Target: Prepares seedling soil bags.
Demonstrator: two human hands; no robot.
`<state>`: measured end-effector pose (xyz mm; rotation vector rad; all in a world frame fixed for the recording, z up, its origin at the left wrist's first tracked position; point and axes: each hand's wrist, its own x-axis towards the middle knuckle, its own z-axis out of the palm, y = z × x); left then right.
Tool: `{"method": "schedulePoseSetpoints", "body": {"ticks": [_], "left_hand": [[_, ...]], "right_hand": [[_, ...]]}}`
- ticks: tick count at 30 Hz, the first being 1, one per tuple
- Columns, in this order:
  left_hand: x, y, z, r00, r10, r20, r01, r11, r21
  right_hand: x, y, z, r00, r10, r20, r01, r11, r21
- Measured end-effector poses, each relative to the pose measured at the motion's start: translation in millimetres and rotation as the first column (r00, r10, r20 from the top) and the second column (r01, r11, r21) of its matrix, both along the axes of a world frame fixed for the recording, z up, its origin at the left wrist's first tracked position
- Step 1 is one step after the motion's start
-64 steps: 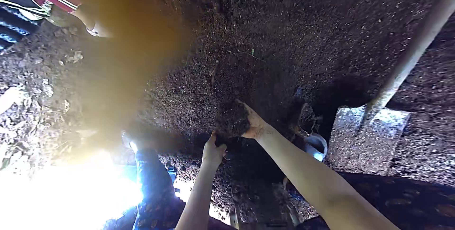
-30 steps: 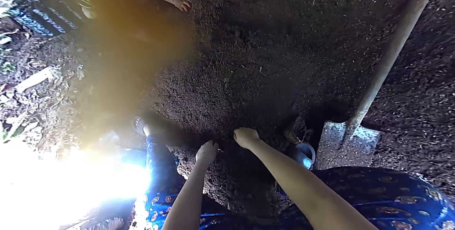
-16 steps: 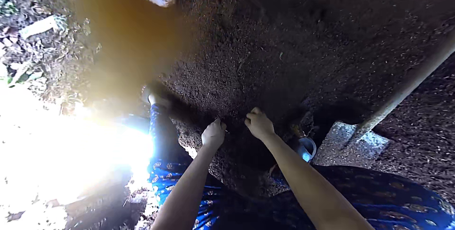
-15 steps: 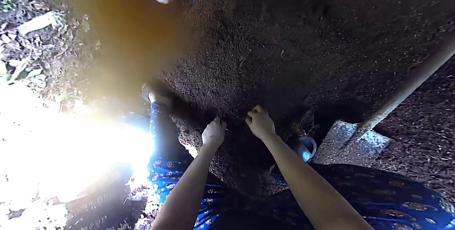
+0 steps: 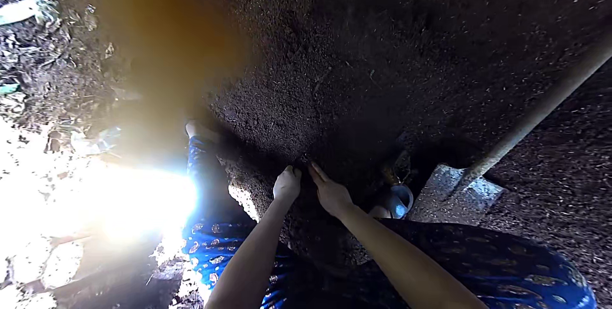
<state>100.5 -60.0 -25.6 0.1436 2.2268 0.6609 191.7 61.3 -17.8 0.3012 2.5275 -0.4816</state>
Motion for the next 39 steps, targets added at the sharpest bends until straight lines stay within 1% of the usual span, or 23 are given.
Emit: {"method": "schedulePoseSetpoints", "body": {"ticks": [4, 6, 7, 9, 10, 11, 12, 13, 15, 16, 18, 21, 23, 24, 27, 29, 30, 32, 34, 36, 37, 38, 39], "left_hand": [[-0.1, 2.1, 0.8, 0.999, -0.041, -0.002, 0.041, 0.999, -0.026], [-5.4, -1.5, -2.8, 1.000, -0.015, 0.005, 0.014, 0.999, 0.029], [-10.0, -5.2, -4.6, 1.000, 0.022, 0.016, -0.023, 0.997, 0.080], [-17.3, -13.5, -11.4, 0.989, 0.134, 0.062, -0.143, 0.973, 0.181], [-19.7, -17.0, -13.7, 0.981, 0.166, 0.101, -0.182, 0.966, 0.186], [-22.6, -19.1, -14.5, 0.974, 0.170, 0.153, -0.195, 0.965, 0.172], [-25.4, -19.4, -16.0, 0.970, 0.148, 0.195, -0.180, 0.971, 0.159], [-28.4, -17.9, -18.5, 0.968, 0.113, 0.225, -0.149, 0.977, 0.150], [-35.4, -11.5, -22.8, 0.966, 0.044, 0.256, -0.081, 0.987, 0.137], [-38.6, -8.4, -23.3, 0.966, 0.016, 0.258, -0.051, 0.990, 0.128], [-43.2, -3.9, -21.0, 0.970, -0.025, 0.243, -0.002, 0.994, 0.109], [-44.7, -1.7, -22.3, 0.972, -0.052, 0.227, 0.032, 0.995, 0.092], [-44.9, -0.4, -21.0, 0.973, -0.052, 0.226, 0.033, 0.996, 0.087], [-45.0, 0.7, -19.6, 0.973, -0.049, 0.224, 0.032, 0.996, 0.082], [-45.3, 5.0, -24.6, 0.980, -0.069, 0.187, 0.067, 0.998, 0.015], [-46.0, 9.6, -28.5, 0.985, -0.075, 0.156, 0.081, 0.996, -0.029], [-45.8, 10.2, -27.4, 0.987, -0.077, 0.142, 0.083, 0.996, -0.036], [-42.7, 4.3, -20.1, 0.990, -0.047, 0.135, 0.044, 0.999, 0.029], [-33.9, -6.6, -13.1, 0.983, 0.048, 0.177, -0.075, 0.986, 0.148], [-16.5, -19.6, -5.0, 0.958, 0.147, 0.246, -0.188, 0.971, 0.151], [-8.0, -23.0, -1.6, 0.944, 0.176, 0.280, -0.216, 0.969, 0.118], [-0.8, -22.3, -0.2, 0.929, 0.200, 0.312, -0.239, 0.967, 0.093], [5.8, -18.6, -1.3, 0.907, 0.230, 0.353, -0.277, 0.957, 0.089]], "right_hand": [[-8.3, -8.9, 4.9, 0.986, 0.086, 0.146, -0.096, 0.993, 0.066], [-15.7, 1.5, 14.4, 0.983, 0.111, 0.146, -0.116, 0.993, 0.023], [-20.0, 10.1, 22.0, 0.990, 0.098, 0.102, -0.096, 0.995, -0.027], [-24.7, 30.9, 32.9, 0.997, -0.039, -0.063, 0.027, 0.983, -0.180], [-26.2, 41.3, 32.2, 0.979, -0.149, -0.137, 0.112, 0.963, -0.246], [-29.0, 51.5, 26.9, 0.951, -0.267, -0.159, 0.210, 0.929, -0.306], [-32.4, 61.3, 17.8, 0.924, -0.367, -0.110, 0.307, 0.881, -0.359], [-35.6, 68.9, 8.8, 0.898, -0.440, 0.008, 0.407, 0.821, -0.400], [-39.6, 75.0, 0.4, 0.830, -0.474, 0.295, 0.558, 0.704, -0.439], [-40.5, 75.6, -0.5, 0.802, -0.456, 0.386, 0.595, 0.668, -0.447], [-42.6, 76.6, -2.7, 0.775, -0.440, 0.453, 0.627, 0.623, -0.468], [-48.0, 72.0, -6.9, 0.764, -0.462, 0.450, 0.642, 0.607, -0.468], [-54.6, 64.8, -7.5, 0.764, -0.484, 0.426, 0.643, 0.622, -0.446], [-58.5, 61.1, -8.6, 0.776, -0.488, 0.400, 0.629, 0.649, -0.429], [-65.7, 50.2, -12.7, 0.870, -0.402, 0.286, 0.481, 0.820, -0.310], [-70.7, 43.7, -3.5, 0.913, -0.305, 0.269, 0.357, 0.919, -0.167], [-72.8, 40.5, 5.5, 0.926, -0.264, 0.271, 0.302, 0.947, -0.107], [-75.9, 34.6, 30.2, 0.950, -0.206, 0.233, 0.221, 0.975, -0.038], [-75.4, 34.5, 47.8, 0.993, -0.102, 0.060, 0.103, 0.995, -0.009], [-69.7, 36.9, 47.9, 0.990, -0.012, -0.141, 0.008, 0.999, -0.032], [-69.4, 40.0, 44.1, 0.976, -0.031, -0.217, 0.018, 0.998, -0.063], [-73.7, 45.5, 38.6, 0.965, -0.093, -0.245, 0.068, 0.992, -0.107], [-82.2, 52.8, 31.7, 0.963, -0.156, -0.218, 0.126, 0.981, -0.145]]}}
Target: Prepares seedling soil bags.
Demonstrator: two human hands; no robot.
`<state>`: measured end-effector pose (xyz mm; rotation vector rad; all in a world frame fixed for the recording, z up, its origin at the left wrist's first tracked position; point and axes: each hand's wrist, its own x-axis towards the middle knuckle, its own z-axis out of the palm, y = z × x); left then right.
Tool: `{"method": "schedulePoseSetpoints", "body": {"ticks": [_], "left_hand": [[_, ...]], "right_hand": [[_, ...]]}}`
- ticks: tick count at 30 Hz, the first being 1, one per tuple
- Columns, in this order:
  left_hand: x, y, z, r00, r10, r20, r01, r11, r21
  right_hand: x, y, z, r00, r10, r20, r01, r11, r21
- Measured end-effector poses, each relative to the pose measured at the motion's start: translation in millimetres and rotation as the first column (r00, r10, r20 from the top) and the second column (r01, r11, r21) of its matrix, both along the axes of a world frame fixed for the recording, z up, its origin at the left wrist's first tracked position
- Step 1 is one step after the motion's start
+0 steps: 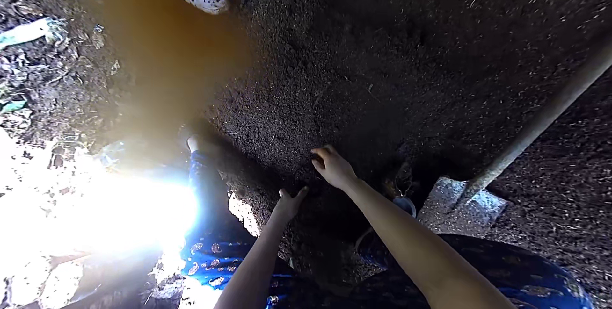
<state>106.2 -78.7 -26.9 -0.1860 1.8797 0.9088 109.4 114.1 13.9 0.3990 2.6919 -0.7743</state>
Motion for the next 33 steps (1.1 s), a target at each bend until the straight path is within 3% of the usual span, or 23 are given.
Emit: {"method": "schedulePoseSetpoints", "body": {"ticks": [4, 6, 10, 13, 16, 19, 21, 23, 25, 27, 30, 33], "left_hand": [[13.1, 18.9, -7.9, 0.925, 0.300, 0.234, -0.341, 0.927, 0.158], [8.9, 27.4, -12.4, 0.894, 0.373, 0.249, -0.420, 0.891, 0.173], [2.8, 35.2, -17.5, 0.867, 0.435, 0.244, -0.474, 0.871, 0.131], [1.3, 42.0, -14.0, 0.861, 0.460, 0.215, -0.485, 0.871, 0.081], [3.0, 45.9, -14.7, 0.899, 0.415, 0.136, -0.423, 0.905, 0.034], [5.6, 40.4, -10.5, 0.977, 0.212, 0.032, -0.210, 0.976, -0.056], [4.5, 32.4, -10.4, 0.997, 0.079, -0.026, -0.081, 0.990, -0.116], [1.6, 24.7, -10.9, 0.994, 0.051, -0.096, -0.061, 0.992, -0.111], [-5.4, 23.9, -16.4, 0.972, 0.144, -0.186, -0.154, 0.987, -0.043], [-18.0, 28.1, -21.2, 0.959, 0.177, -0.223, -0.181, 0.983, 0.002], [-33.3, 34.2, -20.9, 0.971, 0.087, -0.225, -0.092, 0.996, -0.013], [-32.3, 36.7, -18.7, 0.963, -0.044, -0.264, 0.027, 0.997, -0.067]], "right_hand": [[-34.4, 13.0, -32.1, 0.927, 0.076, 0.368, -0.032, 0.992, -0.123], [-43.9, 5.7, -30.2, 0.856, 0.153, 0.494, -0.091, 0.985, -0.146], [-43.4, -1.9, -23.2, 0.816, 0.306, 0.490, -0.307, 0.948, -0.080], [-32.2, -4.8, -24.3, 0.846, 0.339, 0.411, -0.367, 0.930, -0.012], [-29.4, -10.0, -11.9, 0.841, 0.392, 0.373, -0.428, 0.904, 0.015], [-57.6, 11.8, -3.3, 0.788, 0.471, 0.396, -0.447, 0.881, -0.158], [-88.7, 38.1, -1.0, 0.866, 0.403, 0.297, -0.314, 0.900, -0.303], [-123.4, 63.6, -8.3, 0.954, 0.278, 0.111, -0.242, 0.934, -0.262], [-155.4, 78.3, -25.7, 0.977, 0.211, -0.027, -0.213, 0.968, -0.136], [-170.0, 76.8, -52.4, 0.977, 0.207, -0.049, -0.210, 0.975, -0.069], [-157.9, 60.6, -108.6, 0.978, 0.205, 0.049, -0.206, 0.978, 0.023], [-119.1, 49.0, -141.0, 0.966, 0.176, 0.192, -0.187, 0.981, 0.041]]}}
